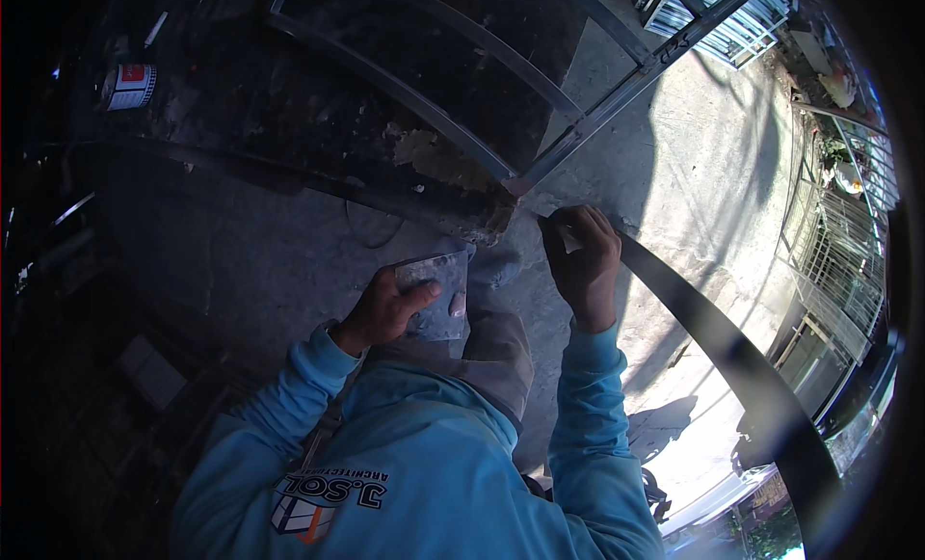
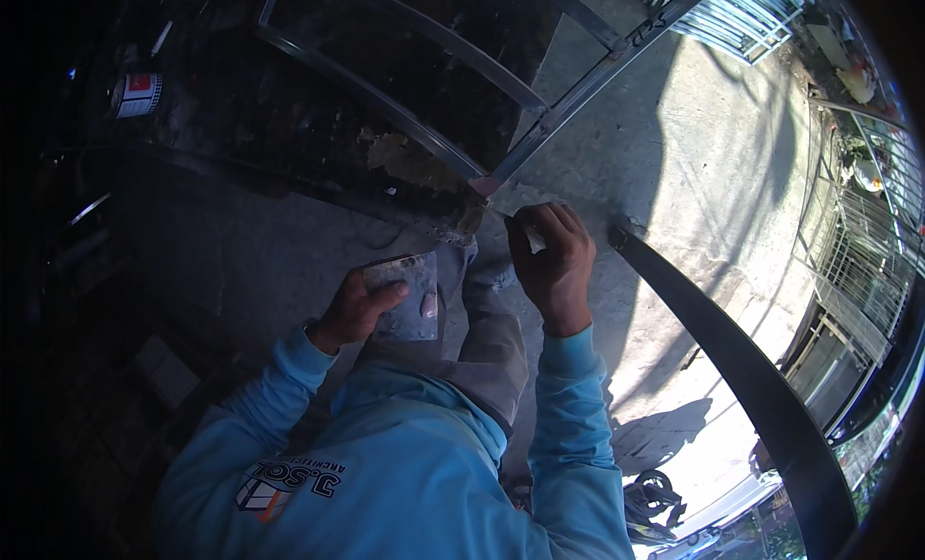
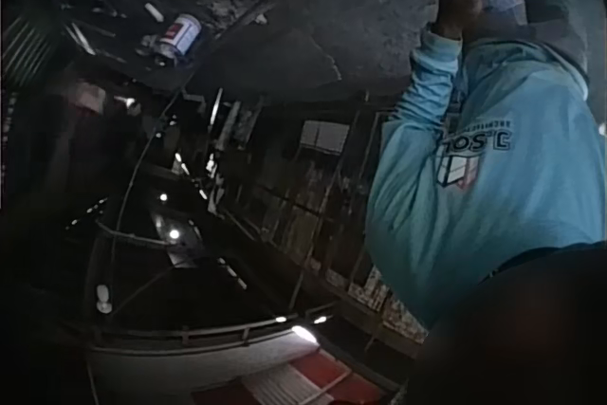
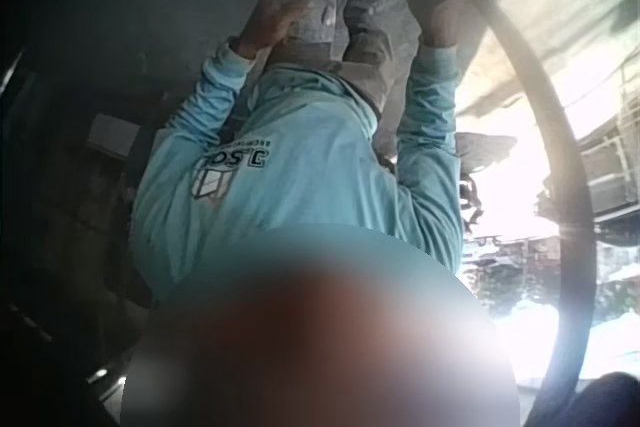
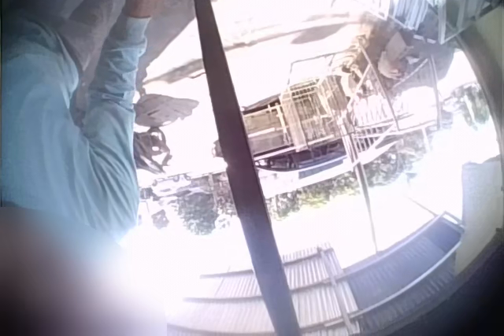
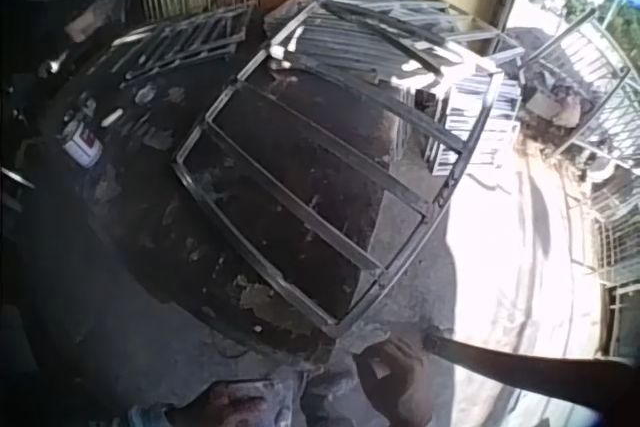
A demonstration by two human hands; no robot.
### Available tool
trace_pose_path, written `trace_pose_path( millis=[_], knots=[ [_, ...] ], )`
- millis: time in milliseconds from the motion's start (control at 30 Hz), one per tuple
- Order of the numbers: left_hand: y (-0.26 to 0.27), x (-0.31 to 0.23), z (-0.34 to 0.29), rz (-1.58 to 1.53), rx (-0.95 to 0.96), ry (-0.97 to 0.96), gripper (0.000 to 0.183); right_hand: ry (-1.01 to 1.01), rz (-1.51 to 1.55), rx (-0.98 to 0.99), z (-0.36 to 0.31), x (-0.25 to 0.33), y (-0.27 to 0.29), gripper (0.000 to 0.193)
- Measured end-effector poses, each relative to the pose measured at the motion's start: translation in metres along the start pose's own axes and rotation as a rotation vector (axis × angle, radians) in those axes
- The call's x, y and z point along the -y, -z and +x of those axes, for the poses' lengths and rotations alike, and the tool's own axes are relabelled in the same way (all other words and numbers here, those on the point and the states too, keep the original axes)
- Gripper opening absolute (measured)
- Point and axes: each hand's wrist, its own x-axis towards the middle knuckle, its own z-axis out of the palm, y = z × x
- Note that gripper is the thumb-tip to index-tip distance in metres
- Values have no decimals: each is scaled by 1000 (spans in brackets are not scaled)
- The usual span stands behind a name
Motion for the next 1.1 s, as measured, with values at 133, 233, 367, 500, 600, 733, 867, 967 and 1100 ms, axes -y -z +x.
trace_pose_path(
  millis=[133,233,367,500,600,733,867,967,1100],
  knots=[
    [-1,-4,1,34,-10,-40,27,-20,-165,-46,3,13,-6,12],
    [0,-6,2,17,-13,-21,27,-31,-266,-65,6,17,-3,11],
    [2,0,2,-4,-34,-53,28,-51,-441,-80,-1,18,8,12],
    [5,-3,7,-97,34,-16,32,-243,-125,46,-12,26,32,12],
    [-1,-3,15,-305,172,64,36,-579,392,247,-10,40,50,17],
    [-9,-12,23,-335,266,29,39,-685,729,525,-23,14,39,21],
    [7,-5,24,-556,339,142,39,-594,398,551,-23,-7,35,18],
    [20,3,21,-561,279,126,38,-495,130,219,-13,5,28,14],
    [28,3,21,-565,172,96,39,-283,80,177,-2,-2,13,14]
  ],
)
